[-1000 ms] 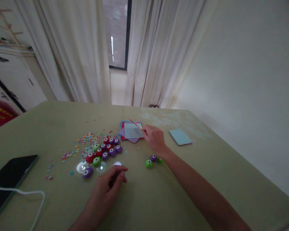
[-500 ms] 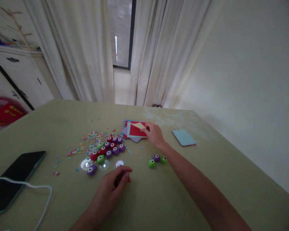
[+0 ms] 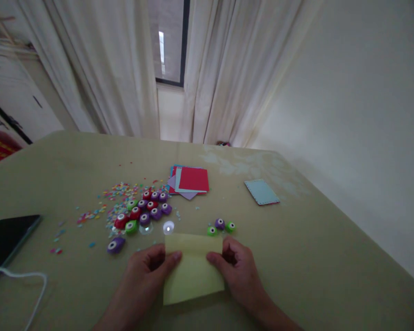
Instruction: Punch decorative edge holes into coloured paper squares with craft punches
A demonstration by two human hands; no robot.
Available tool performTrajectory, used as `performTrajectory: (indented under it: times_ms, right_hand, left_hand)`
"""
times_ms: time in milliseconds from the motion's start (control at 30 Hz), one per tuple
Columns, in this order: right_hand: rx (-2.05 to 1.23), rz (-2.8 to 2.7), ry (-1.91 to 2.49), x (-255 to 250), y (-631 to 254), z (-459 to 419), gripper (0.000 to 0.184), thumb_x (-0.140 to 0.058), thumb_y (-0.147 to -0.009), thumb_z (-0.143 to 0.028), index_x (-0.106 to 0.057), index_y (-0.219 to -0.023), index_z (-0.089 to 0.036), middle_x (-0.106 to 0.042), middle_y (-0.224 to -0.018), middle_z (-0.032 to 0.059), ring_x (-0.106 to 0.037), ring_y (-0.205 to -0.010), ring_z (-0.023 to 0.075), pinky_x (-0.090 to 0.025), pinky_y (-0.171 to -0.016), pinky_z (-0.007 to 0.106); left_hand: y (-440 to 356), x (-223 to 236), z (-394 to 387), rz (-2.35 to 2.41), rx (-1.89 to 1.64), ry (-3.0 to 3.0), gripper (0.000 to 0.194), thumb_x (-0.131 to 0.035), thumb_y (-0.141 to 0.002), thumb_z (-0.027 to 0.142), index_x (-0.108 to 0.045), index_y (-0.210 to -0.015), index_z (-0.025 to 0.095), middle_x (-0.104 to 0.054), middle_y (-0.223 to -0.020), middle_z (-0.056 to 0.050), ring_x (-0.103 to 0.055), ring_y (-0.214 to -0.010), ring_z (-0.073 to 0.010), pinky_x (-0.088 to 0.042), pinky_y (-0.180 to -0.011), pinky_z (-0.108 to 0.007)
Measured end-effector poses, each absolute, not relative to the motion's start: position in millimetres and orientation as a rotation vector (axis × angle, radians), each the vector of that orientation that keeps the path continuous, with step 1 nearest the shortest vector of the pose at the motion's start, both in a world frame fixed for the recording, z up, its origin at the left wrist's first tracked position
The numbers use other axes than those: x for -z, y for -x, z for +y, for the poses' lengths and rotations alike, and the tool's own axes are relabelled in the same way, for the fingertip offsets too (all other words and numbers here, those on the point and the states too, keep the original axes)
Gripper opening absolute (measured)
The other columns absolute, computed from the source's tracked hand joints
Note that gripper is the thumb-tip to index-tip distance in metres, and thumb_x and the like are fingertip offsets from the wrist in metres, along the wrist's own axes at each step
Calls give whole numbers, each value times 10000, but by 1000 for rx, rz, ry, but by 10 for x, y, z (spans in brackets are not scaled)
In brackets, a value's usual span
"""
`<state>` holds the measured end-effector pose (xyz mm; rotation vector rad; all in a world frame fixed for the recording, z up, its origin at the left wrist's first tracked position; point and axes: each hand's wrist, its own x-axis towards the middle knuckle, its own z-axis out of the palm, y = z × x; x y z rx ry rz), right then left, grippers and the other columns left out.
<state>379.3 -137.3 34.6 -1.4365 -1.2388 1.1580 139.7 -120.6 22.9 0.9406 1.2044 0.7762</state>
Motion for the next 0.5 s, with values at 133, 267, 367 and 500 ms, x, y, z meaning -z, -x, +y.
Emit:
performTrajectory:
  times_ms: [133, 267, 367, 500]
  right_hand:
    - [-1283, -1159, 1399, -345, -3787, -1312, 553, -876, -814, -601, -486, -712, -223, -496, -636, -54, -440, -581, 111, -335, -527, 224]
    - [-1440, -1072, 1338, -372, -3828, -1298, 626, -871, -776, -715, -489, -722, -221, -541, -636, -42, -460, -566, 106, -359, -532, 221]
    - [-1421, -1069, 1336, -417, -3843, -1307, 657, -872, -765, -738, -471, -688, -223, -480, -585, -65, -408, -536, 92, -344, -518, 215]
    - [-1380, -1058, 1339, -476, -3829, -1341, 652, -865, -773, -741, -484, -678, -220, -449, -576, -65, -368, -530, 89, -304, -499, 216]
  left_hand:
    - [-1363, -216, -1161, 1243, -718, -915, 572, -845, -761, 728, -858, -960, 192, -845, -881, -106, -802, -804, -331, -630, -677, -355]
    - [-1324, -225, -1137, 1157, -631, -903, 648, -835, -739, 784, -863, -970, 180, -841, -891, -123, -800, -827, -329, -630, -698, -363]
    - [-1315, -309, -1133, 1171, -618, -950, 700, -809, -719, 845, -862, -930, 181, -840, -879, -111, -792, -816, -315, -627, -706, -356]
    - [-1268, -467, -1096, 1214, -703, -954, 649, -804, -737, 835, -868, -920, 216, -848, -881, -83, -792, -808, -296, -641, -733, -361]
